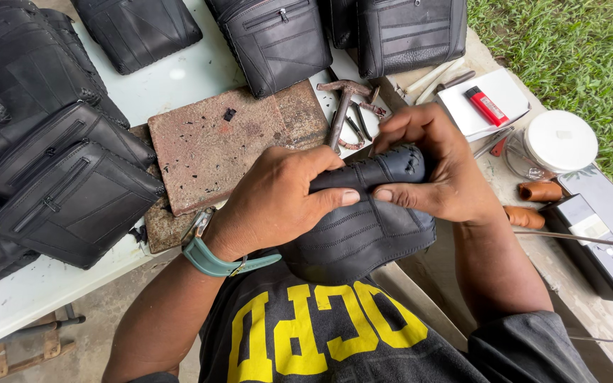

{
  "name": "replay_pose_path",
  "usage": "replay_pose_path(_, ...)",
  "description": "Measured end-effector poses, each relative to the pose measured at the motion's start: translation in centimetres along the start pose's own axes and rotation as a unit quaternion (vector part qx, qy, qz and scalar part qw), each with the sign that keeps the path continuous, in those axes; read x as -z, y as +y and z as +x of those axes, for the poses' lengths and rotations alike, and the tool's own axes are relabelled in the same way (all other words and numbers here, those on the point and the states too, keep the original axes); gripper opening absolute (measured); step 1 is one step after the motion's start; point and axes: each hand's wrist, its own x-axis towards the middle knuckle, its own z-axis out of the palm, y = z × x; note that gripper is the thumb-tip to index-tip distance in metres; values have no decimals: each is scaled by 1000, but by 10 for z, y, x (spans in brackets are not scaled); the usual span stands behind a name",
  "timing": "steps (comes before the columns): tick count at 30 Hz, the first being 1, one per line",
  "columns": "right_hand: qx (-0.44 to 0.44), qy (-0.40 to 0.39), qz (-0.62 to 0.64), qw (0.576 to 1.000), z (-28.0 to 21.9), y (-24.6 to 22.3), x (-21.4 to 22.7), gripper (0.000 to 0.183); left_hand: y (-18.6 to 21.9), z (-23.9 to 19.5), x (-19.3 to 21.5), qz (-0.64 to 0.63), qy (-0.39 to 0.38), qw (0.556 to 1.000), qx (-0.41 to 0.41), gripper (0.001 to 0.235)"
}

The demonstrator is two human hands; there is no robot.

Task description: The person inspects a black leather pouch, uses a lighter to heat the stitching, and presses the seam to seal it. They repeat this process on multiple pouches, handling each one individually and placing them aside after treatment.

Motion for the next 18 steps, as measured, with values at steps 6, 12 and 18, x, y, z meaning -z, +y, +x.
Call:
replay_pose_path(6,-5,-169,-176,970,14,-6,9,57,-6,-7,-3,36,42,997,-63,28)
replay_pose_path(12,56,-59,-41,996,19,-16,1,43,-14,-19,-10,-48,96,994,23,29)
replay_pose_path(18,-104,-27,-80,991,7,-23,0,47,-17,-32,-12,-79,126,989,-16,36)
